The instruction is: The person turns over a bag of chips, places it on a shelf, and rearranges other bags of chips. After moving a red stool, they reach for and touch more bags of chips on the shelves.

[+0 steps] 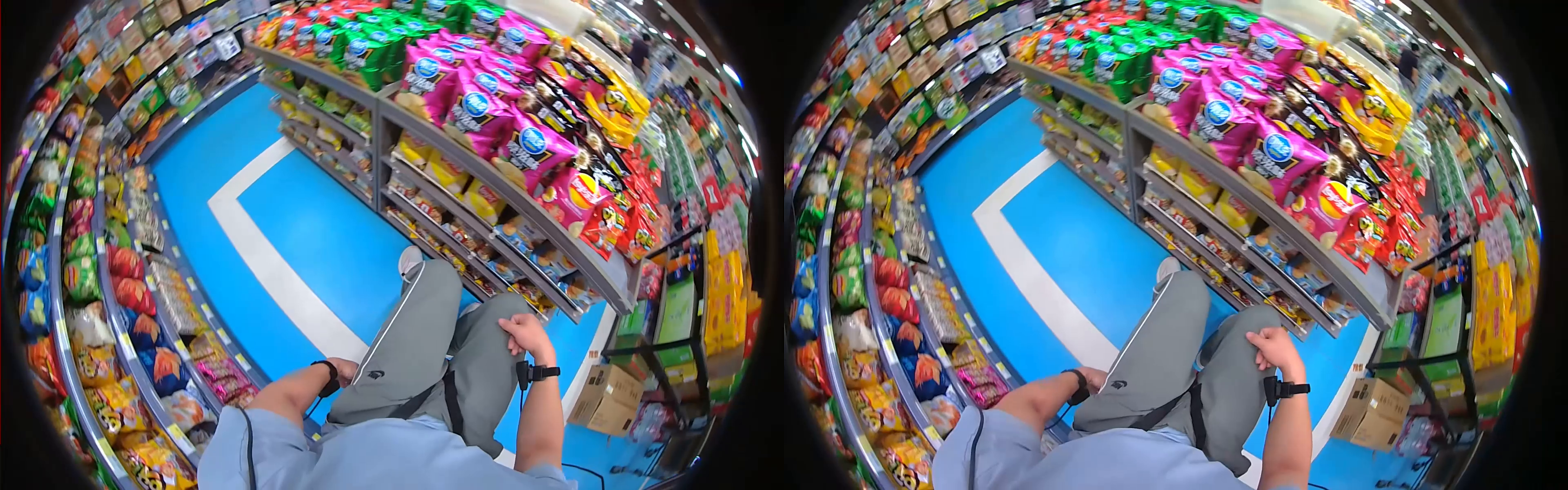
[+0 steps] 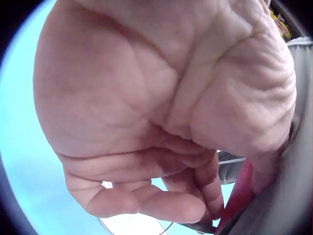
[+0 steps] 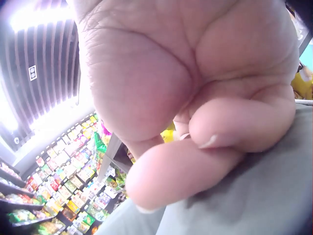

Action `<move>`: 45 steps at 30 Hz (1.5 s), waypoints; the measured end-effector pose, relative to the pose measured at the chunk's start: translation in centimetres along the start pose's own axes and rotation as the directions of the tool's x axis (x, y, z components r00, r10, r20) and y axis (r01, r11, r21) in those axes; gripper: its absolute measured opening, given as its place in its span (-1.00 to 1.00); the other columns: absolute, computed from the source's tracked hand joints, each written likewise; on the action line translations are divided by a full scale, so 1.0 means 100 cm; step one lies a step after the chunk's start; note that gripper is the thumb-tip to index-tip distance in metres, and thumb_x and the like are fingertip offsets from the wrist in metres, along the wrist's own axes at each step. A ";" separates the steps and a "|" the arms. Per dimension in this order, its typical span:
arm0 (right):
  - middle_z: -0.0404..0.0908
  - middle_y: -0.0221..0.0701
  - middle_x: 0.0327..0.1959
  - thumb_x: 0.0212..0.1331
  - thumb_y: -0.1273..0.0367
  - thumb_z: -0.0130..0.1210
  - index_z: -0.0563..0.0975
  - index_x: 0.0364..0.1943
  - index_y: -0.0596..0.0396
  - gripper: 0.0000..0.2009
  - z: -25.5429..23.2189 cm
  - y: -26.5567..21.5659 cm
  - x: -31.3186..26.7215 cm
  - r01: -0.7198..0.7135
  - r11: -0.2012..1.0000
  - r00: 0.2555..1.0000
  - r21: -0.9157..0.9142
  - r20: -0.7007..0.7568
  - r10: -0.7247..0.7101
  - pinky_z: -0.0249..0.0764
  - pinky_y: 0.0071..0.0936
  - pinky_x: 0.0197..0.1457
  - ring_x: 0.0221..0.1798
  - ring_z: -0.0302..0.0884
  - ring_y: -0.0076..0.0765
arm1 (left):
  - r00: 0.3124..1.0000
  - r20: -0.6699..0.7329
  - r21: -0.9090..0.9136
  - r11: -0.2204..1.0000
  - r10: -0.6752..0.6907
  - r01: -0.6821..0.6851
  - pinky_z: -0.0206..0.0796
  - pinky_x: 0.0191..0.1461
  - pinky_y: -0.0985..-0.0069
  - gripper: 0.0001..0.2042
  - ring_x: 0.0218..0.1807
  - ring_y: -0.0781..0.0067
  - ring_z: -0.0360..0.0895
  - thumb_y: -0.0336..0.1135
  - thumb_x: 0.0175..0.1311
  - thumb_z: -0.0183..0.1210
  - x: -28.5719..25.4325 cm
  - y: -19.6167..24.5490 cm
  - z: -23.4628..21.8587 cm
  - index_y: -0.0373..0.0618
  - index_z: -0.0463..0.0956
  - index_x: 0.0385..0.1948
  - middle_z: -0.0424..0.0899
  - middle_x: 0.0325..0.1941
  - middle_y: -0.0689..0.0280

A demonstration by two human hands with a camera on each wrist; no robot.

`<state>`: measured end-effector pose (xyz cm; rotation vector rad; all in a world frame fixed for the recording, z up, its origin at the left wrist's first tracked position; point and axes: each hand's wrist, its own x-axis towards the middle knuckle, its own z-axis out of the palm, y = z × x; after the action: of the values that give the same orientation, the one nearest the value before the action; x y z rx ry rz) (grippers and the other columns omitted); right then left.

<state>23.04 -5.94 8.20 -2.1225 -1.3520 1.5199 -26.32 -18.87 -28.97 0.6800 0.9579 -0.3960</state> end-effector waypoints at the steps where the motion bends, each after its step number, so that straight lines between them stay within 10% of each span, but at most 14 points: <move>1: 0.63 -0.35 -0.69 0.44 0.12 0.24 0.50 -0.57 0.08 -0.56 0.000 -0.001 -0.001 0.001 1.000 1.000 -0.016 0.017 -0.001 0.40 -0.46 -0.68 -0.73 0.57 -0.41 | 0.998 -0.003 -0.107 0.992 0.066 -0.066 0.49 -0.04 0.31 -0.64 -0.19 0.37 0.66 -0.27 0.14 0.41 -0.043 0.027 0.024 -0.07 0.73 0.00 0.80 -0.15 0.35; 4: 0.63 -0.35 -0.69 0.45 0.12 0.23 0.49 -0.57 0.07 -0.56 -0.003 -0.001 -0.001 -0.012 1.000 1.000 0.005 0.009 0.012 0.40 -0.49 -0.68 -0.73 0.58 -0.41 | 0.984 -0.025 -0.175 0.968 0.179 -0.180 0.43 -0.10 0.31 -0.64 -0.25 0.41 0.59 -0.19 0.14 0.38 -0.014 -0.001 0.022 -0.01 0.74 0.00 0.76 -0.22 0.39; 10: 0.64 -0.36 -0.68 0.49 0.11 0.19 0.52 -0.51 0.06 -0.58 -0.004 -0.003 0.005 -0.018 0.999 0.998 0.035 0.055 0.016 0.37 -0.52 -0.68 -0.72 0.59 -0.42 | 0.913 -0.308 0.376 0.916 0.269 -0.142 0.48 -0.01 0.26 -0.56 -0.13 0.35 0.70 -0.05 0.24 0.34 -0.030 0.002 0.028 -0.10 0.73 0.07 0.82 -0.12 0.18; 15: 0.64 -0.35 -0.68 0.49 0.10 0.18 0.51 -0.53 0.04 -0.57 -0.003 -0.004 0.010 -0.006 0.998 0.997 0.061 0.074 0.002 0.35 -0.53 -0.70 -0.73 0.58 -0.42 | 0.822 -0.340 0.474 0.838 0.457 -0.270 0.49 0.23 0.12 -0.53 0.13 -0.08 0.72 0.02 0.31 0.28 -0.025 -0.012 0.033 -0.27 0.71 -0.03 0.80 0.01 -0.09; 16: 0.64 -0.35 -0.68 0.49 0.10 0.18 0.51 -0.53 0.04 -0.57 -0.003 -0.009 0.013 0.016 0.998 0.998 0.068 0.066 -0.021 0.35 -0.53 -0.70 -0.73 0.58 -0.42 | 0.668 -0.277 0.660 0.642 0.691 -0.391 0.51 0.23 0.08 -0.51 0.12 -0.18 0.70 0.05 0.31 0.30 0.034 -0.057 0.013 -0.29 0.72 -0.05 0.79 0.00 -0.14; 18: 0.62 -0.35 -0.70 0.50 0.14 0.18 0.49 -0.55 0.05 -0.58 -0.001 -0.011 0.007 -0.038 0.997 0.997 0.067 0.068 0.033 0.34 -0.53 -0.73 -0.75 0.58 -0.40 | 0.654 -0.396 0.584 0.727 0.644 -0.362 0.53 0.21 0.05 -0.49 0.13 -0.20 0.70 0.10 0.28 0.31 0.037 -0.059 0.025 -0.25 0.73 -0.07 0.78 0.01 -0.12; 28: 0.63 -0.36 -0.69 0.49 0.15 0.19 0.49 -0.55 0.04 -0.58 0.000 -0.010 0.006 -0.038 0.998 0.998 0.059 0.048 0.035 0.35 -0.55 -0.72 -0.73 0.59 -0.41 | 0.659 -0.253 0.453 0.688 0.709 -0.566 0.46 0.29 0.06 -0.63 0.17 -0.19 0.66 -0.15 0.50 -0.01 0.019 -0.046 0.028 -0.16 0.68 0.05 0.74 0.09 -0.14; 45: 0.62 -0.33 -0.71 0.47 0.19 0.20 0.51 -0.56 0.09 -0.59 -0.020 -0.014 0.031 -0.072 0.993 0.995 0.089 0.080 0.065 0.37 -0.53 -0.73 -0.76 0.56 -0.40 | 0.878 -0.307 0.358 0.900 0.367 -0.251 0.47 0.31 0.06 -0.57 0.22 -0.17 0.65 0.00 0.44 0.13 0.000 0.012 0.051 -0.15 0.69 0.07 0.74 0.12 -0.11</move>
<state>24.10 -2.12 7.96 -2.0949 -1.2196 1.6725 -22.45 -21.48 -26.54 1.2110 1.1265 -0.1267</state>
